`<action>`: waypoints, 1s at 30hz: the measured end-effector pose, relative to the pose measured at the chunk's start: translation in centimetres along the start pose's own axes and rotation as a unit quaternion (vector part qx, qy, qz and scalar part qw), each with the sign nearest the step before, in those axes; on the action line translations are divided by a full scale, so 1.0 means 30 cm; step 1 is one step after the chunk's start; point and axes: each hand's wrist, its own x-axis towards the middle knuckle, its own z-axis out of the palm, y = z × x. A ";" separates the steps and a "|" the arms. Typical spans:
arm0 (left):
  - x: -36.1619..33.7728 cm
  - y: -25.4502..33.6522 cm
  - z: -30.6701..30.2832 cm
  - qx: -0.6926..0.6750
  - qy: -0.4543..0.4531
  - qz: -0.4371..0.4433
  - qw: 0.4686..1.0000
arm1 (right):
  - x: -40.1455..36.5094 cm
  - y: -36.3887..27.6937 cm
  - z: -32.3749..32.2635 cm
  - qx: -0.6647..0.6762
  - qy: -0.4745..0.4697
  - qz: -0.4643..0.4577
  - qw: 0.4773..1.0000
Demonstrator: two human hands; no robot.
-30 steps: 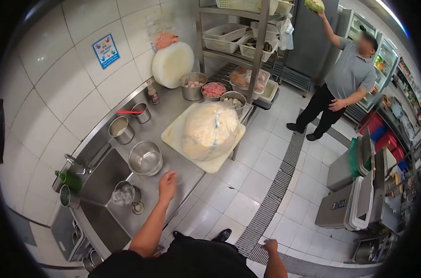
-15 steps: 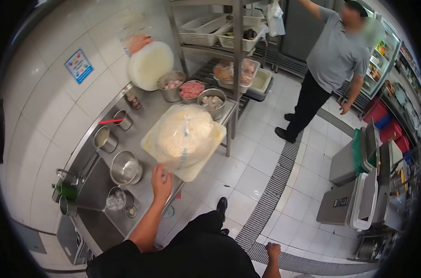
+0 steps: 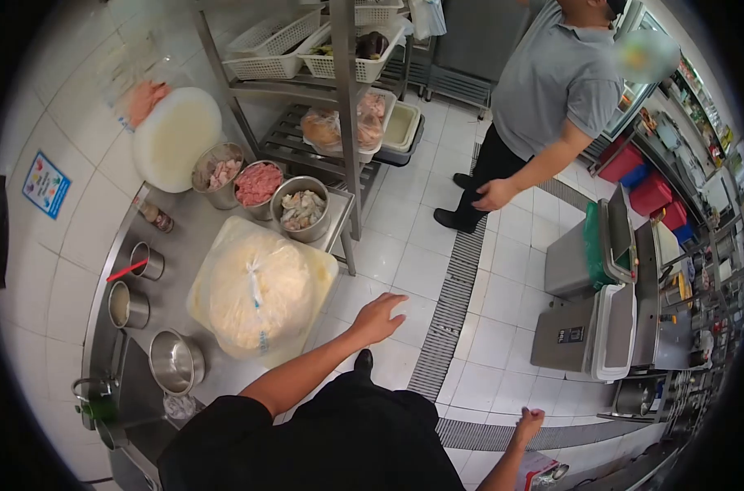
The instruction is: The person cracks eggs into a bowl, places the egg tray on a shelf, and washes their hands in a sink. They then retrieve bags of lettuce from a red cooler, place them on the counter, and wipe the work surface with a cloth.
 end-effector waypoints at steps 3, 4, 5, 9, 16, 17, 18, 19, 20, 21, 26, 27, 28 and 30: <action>0.140 0.009 0.005 0.005 -0.040 0.026 0.999 | 0.087 0.138 -0.047 0.018 -0.026 0.061 0.998; 0.176 0.008 0.012 0.014 -0.123 -0.020 0.992 | 0.069 0.121 -0.055 0.077 -0.040 0.127 0.988; 0.198 -0.024 0.046 0.009 -0.117 -0.018 0.993 | 0.066 0.188 -0.016 0.076 -0.045 0.129 0.988; 0.242 -0.225 0.177 0.006 -0.182 -0.096 0.979 | 0.033 0.452 0.065 -0.003 -0.114 0.171 0.979; 0.124 -0.614 0.232 0.229 -0.242 -0.325 0.885 | 0.182 0.543 0.277 0.002 -0.228 0.269 0.936; 0.112 -0.642 0.230 0.188 -0.242 -0.396 0.865 | 0.236 0.505 0.317 -0.009 -0.263 0.197 0.944; 0.117 -0.584 0.206 0.147 -0.241 -0.466 0.839 | 0.309 0.455 0.375 0.036 -0.216 0.267 0.938; 0.122 -0.582 0.218 0.154 -0.241 -0.463 0.839 | 0.387 0.340 0.427 0.079 -0.169 0.336 0.923; 0.110 -0.593 0.242 0.084 -0.182 -0.504 0.840 | 0.473 0.265 0.459 0.080 -0.207 0.273 0.936; 0.126 -0.568 0.255 0.013 -0.122 -0.541 0.832 | 0.599 0.270 0.507 0.032 -0.261 0.157 0.952; 0.328 -0.433 0.361 0.009 -0.110 -0.481 0.870 | 0.989 -0.053 0.672 0.183 -0.196 0.099 0.958; 0.383 -0.421 0.386 0.025 -0.122 -0.457 0.881 | 1.092 -0.056 0.718 0.105 -0.152 0.010 0.983; 0.439 -0.373 0.399 0.024 -0.121 -0.459 0.880 | 1.156 -0.079 0.745 0.026 -0.105 -0.078 0.991; 0.554 -0.280 0.421 0.087 -0.154 -0.441 0.880 | 1.238 -0.131 0.786 0.078 -0.146 -0.015 0.986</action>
